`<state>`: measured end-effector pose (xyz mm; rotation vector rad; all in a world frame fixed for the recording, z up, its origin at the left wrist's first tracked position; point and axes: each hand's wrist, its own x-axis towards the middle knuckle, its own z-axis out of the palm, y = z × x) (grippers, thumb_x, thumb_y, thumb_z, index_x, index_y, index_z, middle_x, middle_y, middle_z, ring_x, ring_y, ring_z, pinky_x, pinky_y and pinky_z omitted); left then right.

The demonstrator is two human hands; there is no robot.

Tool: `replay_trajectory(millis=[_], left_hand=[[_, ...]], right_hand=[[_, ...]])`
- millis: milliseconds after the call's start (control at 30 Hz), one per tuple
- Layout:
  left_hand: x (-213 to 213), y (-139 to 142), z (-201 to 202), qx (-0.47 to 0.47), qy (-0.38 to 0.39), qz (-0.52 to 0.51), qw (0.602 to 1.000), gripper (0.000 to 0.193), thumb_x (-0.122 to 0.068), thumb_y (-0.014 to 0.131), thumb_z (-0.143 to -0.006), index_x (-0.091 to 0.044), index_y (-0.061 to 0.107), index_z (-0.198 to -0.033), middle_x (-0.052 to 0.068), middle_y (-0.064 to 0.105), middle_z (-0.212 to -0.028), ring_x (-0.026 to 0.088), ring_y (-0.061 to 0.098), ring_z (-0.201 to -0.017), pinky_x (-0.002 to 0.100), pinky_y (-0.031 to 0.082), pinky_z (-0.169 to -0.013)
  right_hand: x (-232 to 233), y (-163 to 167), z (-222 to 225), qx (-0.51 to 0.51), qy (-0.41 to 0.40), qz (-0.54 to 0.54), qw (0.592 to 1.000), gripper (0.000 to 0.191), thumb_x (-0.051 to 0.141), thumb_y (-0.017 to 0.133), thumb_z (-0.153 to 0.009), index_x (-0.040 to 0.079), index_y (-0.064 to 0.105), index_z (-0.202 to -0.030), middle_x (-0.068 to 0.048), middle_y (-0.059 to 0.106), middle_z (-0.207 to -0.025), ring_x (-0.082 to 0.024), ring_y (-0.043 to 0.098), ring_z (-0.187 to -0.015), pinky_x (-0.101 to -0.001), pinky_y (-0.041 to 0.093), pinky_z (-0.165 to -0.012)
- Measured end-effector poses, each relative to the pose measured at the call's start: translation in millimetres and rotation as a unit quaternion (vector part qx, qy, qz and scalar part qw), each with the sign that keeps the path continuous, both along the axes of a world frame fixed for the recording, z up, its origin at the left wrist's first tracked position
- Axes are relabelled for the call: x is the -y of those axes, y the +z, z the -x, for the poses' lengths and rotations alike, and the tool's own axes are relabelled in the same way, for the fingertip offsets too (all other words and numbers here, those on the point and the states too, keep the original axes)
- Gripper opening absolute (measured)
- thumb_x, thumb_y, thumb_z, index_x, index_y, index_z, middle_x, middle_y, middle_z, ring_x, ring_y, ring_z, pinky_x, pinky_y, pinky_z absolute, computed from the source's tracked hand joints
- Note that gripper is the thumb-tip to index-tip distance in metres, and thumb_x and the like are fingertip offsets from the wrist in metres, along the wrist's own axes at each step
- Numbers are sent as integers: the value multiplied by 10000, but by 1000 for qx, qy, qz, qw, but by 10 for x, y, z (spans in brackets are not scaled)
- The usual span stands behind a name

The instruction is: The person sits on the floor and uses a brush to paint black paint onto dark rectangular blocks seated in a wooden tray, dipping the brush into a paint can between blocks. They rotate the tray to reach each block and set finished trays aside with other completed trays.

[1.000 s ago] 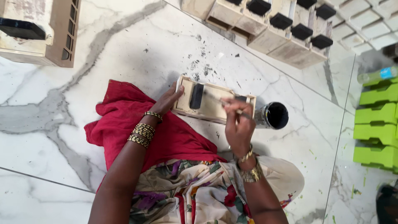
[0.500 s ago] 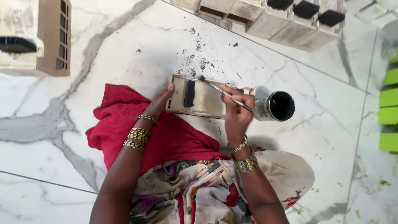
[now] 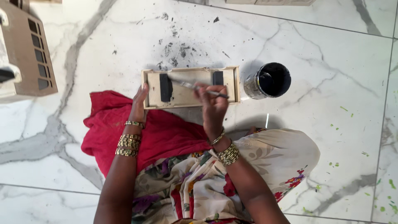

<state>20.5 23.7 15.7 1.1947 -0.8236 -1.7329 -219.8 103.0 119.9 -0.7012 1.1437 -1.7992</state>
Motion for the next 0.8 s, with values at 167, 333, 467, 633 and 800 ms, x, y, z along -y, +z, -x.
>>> replay_trajectory(millis=[167, 333, 467, 633, 800], left_hand=[[-49, 62, 3, 3, 6, 2, 1000, 649, -444, 541, -1040, 4, 458, -1502, 115, 593, -1388, 177, 618, -1210, 307, 580, -916], [-55, 194, 63, -24, 36, -44, 998, 635, -447, 555, -1023, -9, 488, -1477, 110, 632, -1330, 172, 676, -1140, 311, 598, -862], [-50, 274, 82, -24, 24, -32, 999, 654, -463, 547, -1032, -7, 473, -1495, 115, 623, -1364, 168, 668, -1173, 296, 600, -898], [-51, 187, 65, -26, 26, -25, 999, 678, -466, 544, -1025, 7, 459, -1504, 108, 608, -1380, 168, 644, -1202, 305, 584, -929], [-14, 97, 54, -3, 35, -27, 999, 661, -454, 528, -1013, 14, 475, -1476, 109, 616, -1358, 187, 629, -1187, 359, 551, -889]], right_hand=[[-345, 6, 49, -26, 50, 13, 998, 172, -15, 613, -1032, 26, 455, -1087, -249, 693, -1156, -260, 727, -1077, -341, 671, -913], [-14, -72, -33, -47, -4, 46, 998, 149, -7, 611, -1029, 20, 471, -1072, -247, 694, -1168, -266, 738, -1067, -323, 680, -895], [77, -96, -113, -62, 20, 32, 997, 120, -1, 617, -1026, 15, 501, -1056, -246, 710, -1100, -274, 752, -1058, -321, 695, -864], [-247, -21, 5, -69, 40, 0, 997, 125, 11, 621, -1019, 16, 501, -1052, -238, 727, -1066, -269, 767, -1005, -319, 702, -833], [-107, -38, -27, -38, 28, -10, 999, 112, 12, 603, -1030, 15, 493, -1054, -242, 722, -1088, -269, 751, -1053, -322, 690, -881]])
